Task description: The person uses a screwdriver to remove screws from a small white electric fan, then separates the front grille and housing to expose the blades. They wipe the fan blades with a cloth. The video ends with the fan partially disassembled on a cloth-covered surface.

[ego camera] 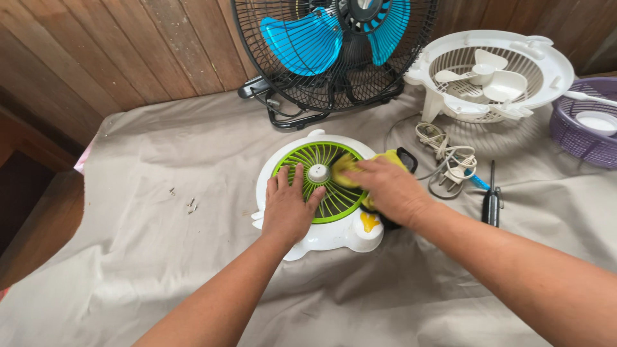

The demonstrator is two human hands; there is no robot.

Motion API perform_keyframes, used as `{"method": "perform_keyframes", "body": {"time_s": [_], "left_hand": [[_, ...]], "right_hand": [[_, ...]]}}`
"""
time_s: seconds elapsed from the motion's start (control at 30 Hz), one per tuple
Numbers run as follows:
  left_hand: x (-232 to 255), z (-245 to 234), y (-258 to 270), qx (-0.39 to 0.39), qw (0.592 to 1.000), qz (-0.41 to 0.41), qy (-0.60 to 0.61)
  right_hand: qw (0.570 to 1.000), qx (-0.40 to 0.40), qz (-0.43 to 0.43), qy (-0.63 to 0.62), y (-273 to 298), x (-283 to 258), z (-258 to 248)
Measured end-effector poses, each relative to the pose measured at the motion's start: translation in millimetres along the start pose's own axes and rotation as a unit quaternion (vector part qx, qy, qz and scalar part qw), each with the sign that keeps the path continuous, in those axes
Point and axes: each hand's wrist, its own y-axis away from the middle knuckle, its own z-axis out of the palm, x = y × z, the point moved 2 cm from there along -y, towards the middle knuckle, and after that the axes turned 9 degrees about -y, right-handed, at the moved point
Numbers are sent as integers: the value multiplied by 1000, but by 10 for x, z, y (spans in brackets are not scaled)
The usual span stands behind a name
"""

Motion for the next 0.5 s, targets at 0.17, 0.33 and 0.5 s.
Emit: {"method": "perform_keyframes", "body": {"time_s": [0.17,0.33,0.5], "left_hand": [[25,-4,-9,-12,1000,-14,17],[6,7,25,2,1000,-6,16],[15,-22,12,-8,1000,-14,20]], "right_hand": [[963,-51,260,40,-114,249,-97],[995,19,91,-43,-111,62,126],[985,11,172,23,96,270,44]]}}
